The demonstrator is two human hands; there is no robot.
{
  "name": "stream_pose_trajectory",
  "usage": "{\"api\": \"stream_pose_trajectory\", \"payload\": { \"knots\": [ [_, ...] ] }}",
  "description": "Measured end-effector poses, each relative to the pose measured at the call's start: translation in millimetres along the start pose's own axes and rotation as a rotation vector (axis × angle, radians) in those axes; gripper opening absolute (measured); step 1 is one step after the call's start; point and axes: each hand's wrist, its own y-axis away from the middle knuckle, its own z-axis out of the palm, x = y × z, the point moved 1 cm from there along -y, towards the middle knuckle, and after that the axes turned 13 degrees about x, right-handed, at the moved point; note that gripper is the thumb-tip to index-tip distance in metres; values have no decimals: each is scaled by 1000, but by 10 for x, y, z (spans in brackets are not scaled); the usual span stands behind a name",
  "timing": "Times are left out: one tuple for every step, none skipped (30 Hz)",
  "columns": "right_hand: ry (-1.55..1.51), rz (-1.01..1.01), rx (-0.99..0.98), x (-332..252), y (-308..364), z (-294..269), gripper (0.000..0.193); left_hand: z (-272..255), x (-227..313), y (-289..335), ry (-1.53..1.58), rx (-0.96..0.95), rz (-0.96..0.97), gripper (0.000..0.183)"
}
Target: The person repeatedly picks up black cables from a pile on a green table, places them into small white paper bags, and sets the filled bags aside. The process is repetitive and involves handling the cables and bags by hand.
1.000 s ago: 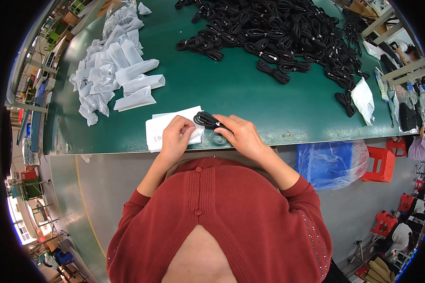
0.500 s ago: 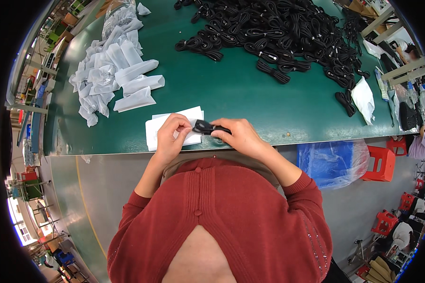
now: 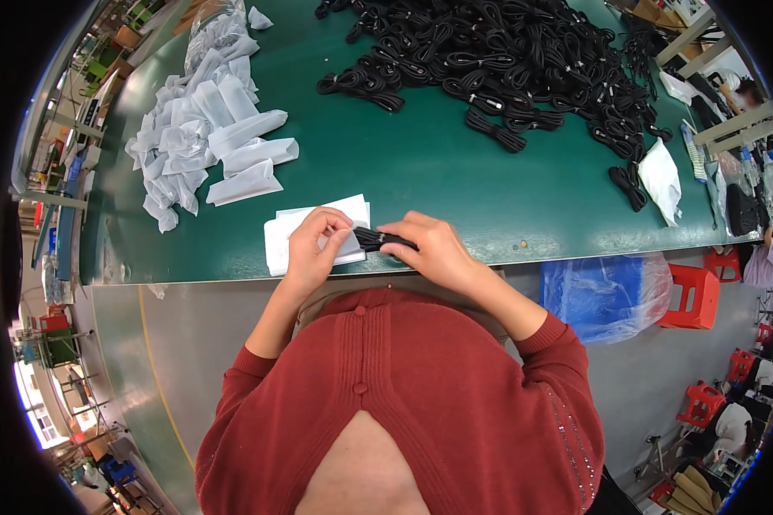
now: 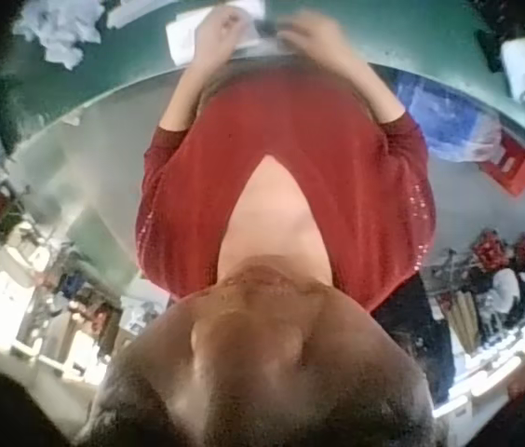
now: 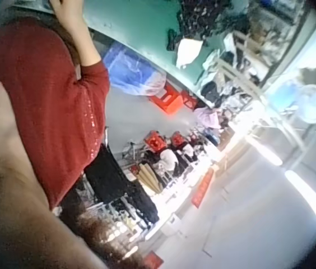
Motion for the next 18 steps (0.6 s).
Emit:
{"api": "stream_pose_trajectory", "payload": {
  "knots": [
    [-53,70,4,47,-3,28,32,13,45,-7,-33,-15,77,7],
    [-105,140,9,94,-7,58,31,21,86,-16,-67,-30,154,8],
    [-159,210,11,90,-30,75,31,21,113,-24,-86,-35,166,8],
    [-135,194,25,60,-44,78,31,21,138,-33,-105,-41,178,9],
    [-110,178,39,11,-58,72,31,17,160,-44,-124,-46,191,9],
    [-84,163,54,-54,-83,64,31,8,180,-67,-134,-23,194,9],
    [-92,133,58,-105,-101,67,32,-2,195,-99,-144,1,198,9],
    [-99,104,62,-152,-118,73,33,-14,209,-131,-154,25,201,9],
    [-106,75,67,-190,-133,82,35,-27,222,-159,-135,25,179,8],
    [-146,24,98,-222,-155,102,37,-47,231,-186,-116,24,157,7],
    [-185,-27,129,-251,-179,125,39,-71,242,-217,-97,24,134,7],
    [-225,-79,159,-274,-205,133,41,-108,258,-256,-50,7,87,7],
    [-253,-84,177,-291,-230,121,42,-135,229,-292,83,13,-4,7],
    [-282,-88,196,-310,-259,103,43,-155,192,-331,216,19,-96,7],
    [-310,-93,214,-318,-292,91,44,-162,168,-369,351,25,-187,8],
    [-267,-168,268,-320,-343,92,41,-169,188,-406,350,7,-160,12],
    [-265,-188,283,-323,-387,108,40,-157,207,-426,343,9,-158,12],
    [-261,-207,302,-329,-426,119,38,-121,234,-450,336,8,-155,13]
  ]
}}
